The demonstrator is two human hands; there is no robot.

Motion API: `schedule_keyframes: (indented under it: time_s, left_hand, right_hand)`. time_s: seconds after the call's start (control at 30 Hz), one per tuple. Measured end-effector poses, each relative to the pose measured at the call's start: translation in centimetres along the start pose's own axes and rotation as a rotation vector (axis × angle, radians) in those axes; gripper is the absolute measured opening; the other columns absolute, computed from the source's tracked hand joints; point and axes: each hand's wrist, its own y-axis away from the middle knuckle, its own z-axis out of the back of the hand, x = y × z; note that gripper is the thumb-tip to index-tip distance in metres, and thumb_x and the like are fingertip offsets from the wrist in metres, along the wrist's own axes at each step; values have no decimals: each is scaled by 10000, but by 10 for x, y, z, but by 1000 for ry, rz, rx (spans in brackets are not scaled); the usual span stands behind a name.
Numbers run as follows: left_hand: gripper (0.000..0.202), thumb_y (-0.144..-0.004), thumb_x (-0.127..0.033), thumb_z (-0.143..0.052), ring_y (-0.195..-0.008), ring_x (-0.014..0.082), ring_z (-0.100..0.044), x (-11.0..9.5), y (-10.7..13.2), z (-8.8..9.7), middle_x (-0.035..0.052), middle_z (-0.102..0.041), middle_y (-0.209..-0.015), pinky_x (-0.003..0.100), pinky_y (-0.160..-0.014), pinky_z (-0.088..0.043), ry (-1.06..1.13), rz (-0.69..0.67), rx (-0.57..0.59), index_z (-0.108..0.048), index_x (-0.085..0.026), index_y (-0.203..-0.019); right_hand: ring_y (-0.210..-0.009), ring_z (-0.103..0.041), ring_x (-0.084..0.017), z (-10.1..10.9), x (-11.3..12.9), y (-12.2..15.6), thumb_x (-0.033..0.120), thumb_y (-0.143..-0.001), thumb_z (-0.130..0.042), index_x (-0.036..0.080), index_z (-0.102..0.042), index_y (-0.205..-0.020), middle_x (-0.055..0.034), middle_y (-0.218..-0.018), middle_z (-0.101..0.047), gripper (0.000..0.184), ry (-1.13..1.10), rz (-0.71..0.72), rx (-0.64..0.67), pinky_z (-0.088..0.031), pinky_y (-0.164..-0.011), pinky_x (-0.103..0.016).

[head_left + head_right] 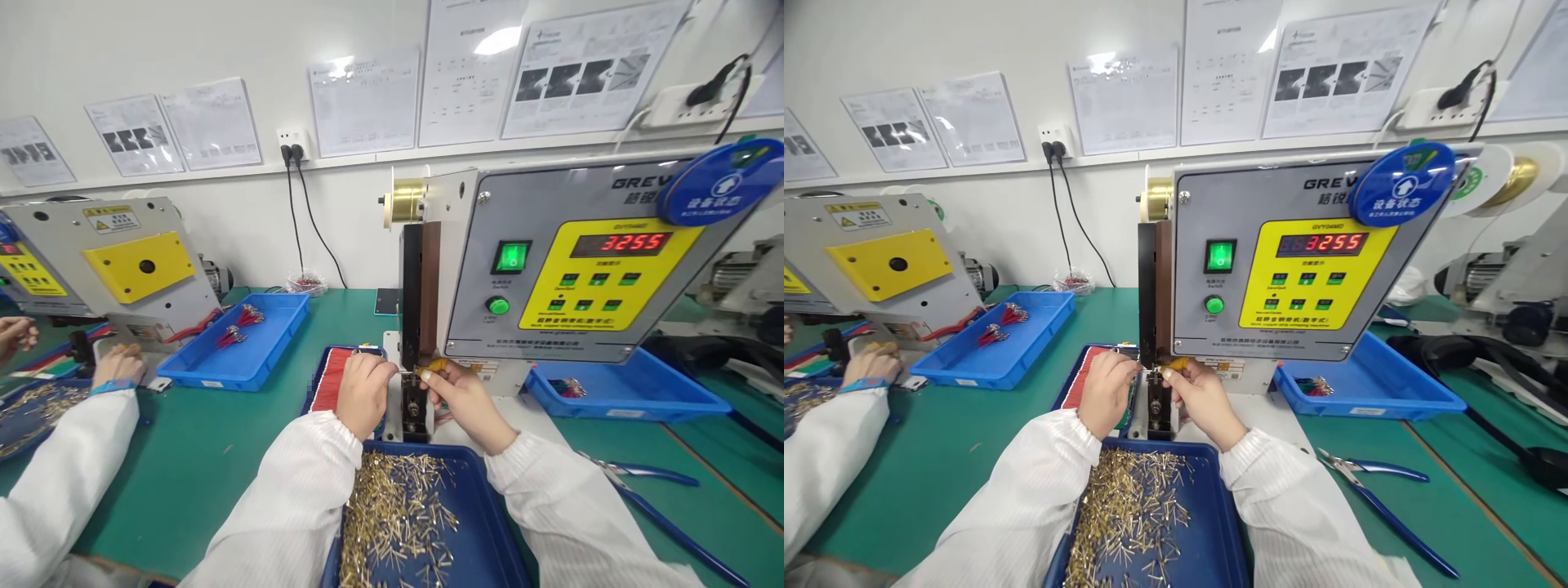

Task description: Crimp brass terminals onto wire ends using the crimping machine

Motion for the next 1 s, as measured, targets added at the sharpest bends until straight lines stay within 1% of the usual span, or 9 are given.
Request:
schedule_keyframes:
  time_s: [0.23,0.43,0.53,0.73,0.9,1.0]
  left_hand:
    - [206,-903,-132,-445,-874,188,-501,2,1,-3,53,-622,-878,338,-784,-387,-8,-15,14,-637,-203,-929]
    - [202,-907,-140,-447,-884,195,-506,2,1,-2,57,-622,-883,348,-786,-391,-14,-14,27,-635,-205,-938]
    - [217,-913,-144,-436,-874,191,-509,1,0,-2,58,-621,-877,346,-785,-393,-23,-17,24,-640,-210,-942]
    - [194,-911,-150,-452,-874,186,-504,-1,-1,0,53,-622,-869,329,-784,-394,-28,-23,24,-637,-204,-932]
    - [197,-909,-147,-460,-867,177,-509,-3,-2,2,54,-606,-894,316,-773,-401,-21,-22,-29,-647,-207,-927]
    - [197,-902,-139,-478,-850,170,-511,-3,-1,2,52,-607,-871,315,-766,-406,-19,-37,-63,-659,-211,-934]
  right_hand:
    - [-423,-457,-117,0,1,1,509,-709,-648,205,-556,-696,49,-473,-520,317,2,-26,8,-362,-440,-263]
    - [-437,-456,-115,1,2,1,519,-710,-651,209,-550,-694,44,-511,-537,326,-20,13,20,-382,-458,-270]
    - [-445,-460,-120,1,1,1,523,-724,-637,210,-553,-692,43,-509,-527,325,-9,14,22,-392,-466,-274]
    - [-443,-466,-111,1,0,1,514,-724,-638,202,-549,-699,31,-552,-559,326,0,11,9,-392,-465,-270]
    - [-439,-454,-106,1,-1,0,519,-719,-639,200,-547,-708,42,-534,-546,332,-10,14,18,-383,-458,-260]
    - [-443,-461,-108,1,-4,-1,510,-732,-629,198,-556,-723,39,-538,-545,321,0,7,12,-383,-442,-254]
